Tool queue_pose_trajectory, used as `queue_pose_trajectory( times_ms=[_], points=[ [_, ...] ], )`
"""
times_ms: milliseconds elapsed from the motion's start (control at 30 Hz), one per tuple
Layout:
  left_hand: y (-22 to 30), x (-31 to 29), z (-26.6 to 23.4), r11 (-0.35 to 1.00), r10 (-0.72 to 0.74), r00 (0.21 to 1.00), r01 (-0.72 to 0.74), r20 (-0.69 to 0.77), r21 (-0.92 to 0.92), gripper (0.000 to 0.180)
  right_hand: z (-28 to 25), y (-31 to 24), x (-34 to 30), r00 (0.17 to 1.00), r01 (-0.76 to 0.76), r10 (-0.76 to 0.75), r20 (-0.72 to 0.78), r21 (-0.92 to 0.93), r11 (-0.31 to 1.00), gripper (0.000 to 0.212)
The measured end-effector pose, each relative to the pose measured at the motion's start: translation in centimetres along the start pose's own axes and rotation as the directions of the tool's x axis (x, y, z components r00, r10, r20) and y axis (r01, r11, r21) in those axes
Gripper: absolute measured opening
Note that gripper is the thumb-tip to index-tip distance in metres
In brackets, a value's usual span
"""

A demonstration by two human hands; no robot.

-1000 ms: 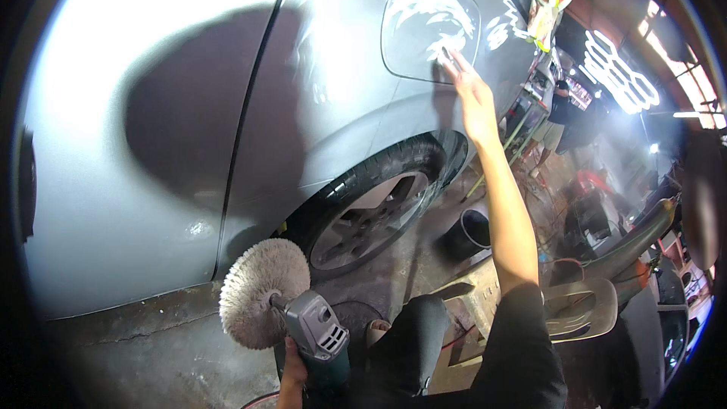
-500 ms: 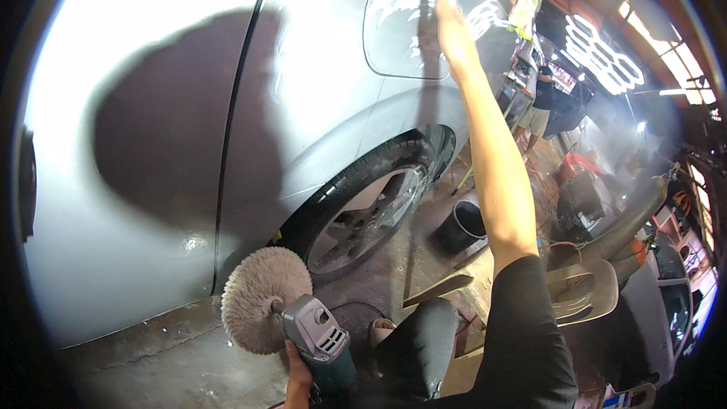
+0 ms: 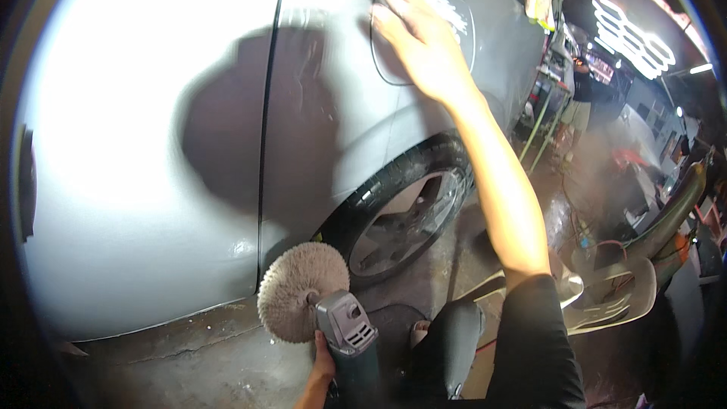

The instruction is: The person uses a green electric polisher with a white pad to buff the rear quarter panel of a silver car. They pause to apply a white compound from a small container with their right hand, then resume polishing the same area.

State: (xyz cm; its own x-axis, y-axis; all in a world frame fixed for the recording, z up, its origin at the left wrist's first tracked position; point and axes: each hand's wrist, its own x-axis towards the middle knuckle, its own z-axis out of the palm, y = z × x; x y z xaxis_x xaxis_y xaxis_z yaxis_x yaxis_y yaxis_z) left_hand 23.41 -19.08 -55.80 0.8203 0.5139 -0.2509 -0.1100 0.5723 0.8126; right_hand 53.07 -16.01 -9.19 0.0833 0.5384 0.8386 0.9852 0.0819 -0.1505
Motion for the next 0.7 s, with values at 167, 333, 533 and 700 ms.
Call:
queue_pose_trajectory(
  times_ms=[167,333,533,700],
  points=[
    [-0.6,0.3,0.1,0.999,0.037,0.999,-0.038,0.033,0.030,0.071,5.9,-3.1,-0.6,0.970,0.208,-0.142,0.199,-0.368,0.906,0.074],
    [1.5,-0.2,1.0,1.000,0.013,0.996,-0.013,0.083,-0.001,0.074,8.6,-4.3,-6.2,0.955,0.296,-0.248,0.163,-0.552,0.779,0.083],
    [0.5,0.8,0.3,0.993,0.114,0.988,-0.112,0.106,-0.022,0.085,6.3,-4.3,-7.6,0.984,0.131,-0.053,0.170,-0.488,0.863,0.077],
    [-1.9,1.8,-1.3,0.995,0.075,0.994,-0.070,0.075,-0.070,0.090,6.9,-2.9,-7.9,0.949,0.314,-0.197,0.247,-0.815,0.487,0.072]
  ],
)
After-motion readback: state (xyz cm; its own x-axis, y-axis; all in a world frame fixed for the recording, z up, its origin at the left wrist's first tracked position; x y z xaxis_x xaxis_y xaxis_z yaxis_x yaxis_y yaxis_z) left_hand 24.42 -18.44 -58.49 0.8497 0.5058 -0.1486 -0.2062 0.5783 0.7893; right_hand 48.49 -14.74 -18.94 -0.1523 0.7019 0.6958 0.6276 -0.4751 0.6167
